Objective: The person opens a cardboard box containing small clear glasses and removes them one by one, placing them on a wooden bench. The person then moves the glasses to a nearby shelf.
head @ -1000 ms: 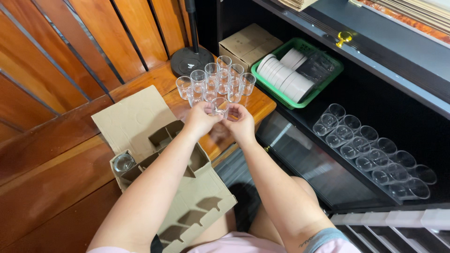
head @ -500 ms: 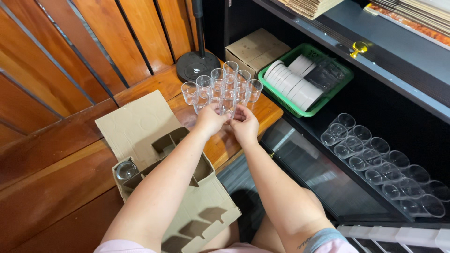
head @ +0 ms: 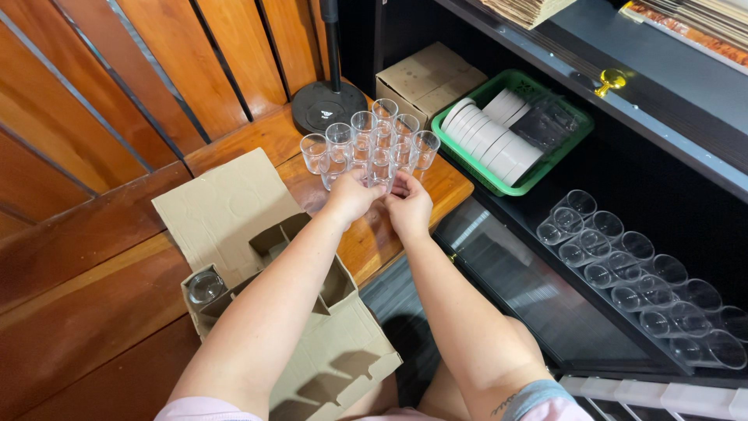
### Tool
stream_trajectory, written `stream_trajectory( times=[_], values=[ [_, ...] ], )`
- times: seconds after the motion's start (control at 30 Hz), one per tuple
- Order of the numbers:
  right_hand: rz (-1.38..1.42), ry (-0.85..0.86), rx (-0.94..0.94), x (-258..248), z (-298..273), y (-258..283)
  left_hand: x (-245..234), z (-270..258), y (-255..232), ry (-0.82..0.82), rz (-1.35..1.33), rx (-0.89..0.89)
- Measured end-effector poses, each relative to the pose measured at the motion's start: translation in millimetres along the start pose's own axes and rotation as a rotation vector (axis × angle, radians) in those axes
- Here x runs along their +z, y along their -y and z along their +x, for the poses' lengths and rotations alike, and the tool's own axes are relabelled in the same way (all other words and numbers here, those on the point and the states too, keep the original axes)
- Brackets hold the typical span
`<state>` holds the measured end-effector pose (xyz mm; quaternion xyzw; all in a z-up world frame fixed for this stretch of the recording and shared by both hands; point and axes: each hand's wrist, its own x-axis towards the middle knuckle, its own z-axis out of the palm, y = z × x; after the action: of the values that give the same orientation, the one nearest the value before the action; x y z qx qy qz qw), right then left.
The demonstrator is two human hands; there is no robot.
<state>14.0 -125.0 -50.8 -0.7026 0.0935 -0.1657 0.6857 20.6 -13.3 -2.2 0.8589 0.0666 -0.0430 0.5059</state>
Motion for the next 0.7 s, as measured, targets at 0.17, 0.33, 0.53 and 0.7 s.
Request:
stream_trajectory(
  times=[0.17, 0.33, 0.53, 0.7],
  values=[
    [-0.033, -0.008, 0.008, 0, 0, -3, 3, 4, 2, -0.009, -0.033, -0.024],
    [-0.07, -0.032, 0.039, -3, 0, -2, -1, 1, 4, -0.002, 0.0, -0.048],
    [-0.223, -0.08, 0.002, -15, -11, -2, -32, -38, 1, 0.175, -0.126, 0.031],
    [-0.219, -0.091, -0.045, -17, -23, 9, -91, -120, 2, 0.276, -0.276, 0.263]
  ],
)
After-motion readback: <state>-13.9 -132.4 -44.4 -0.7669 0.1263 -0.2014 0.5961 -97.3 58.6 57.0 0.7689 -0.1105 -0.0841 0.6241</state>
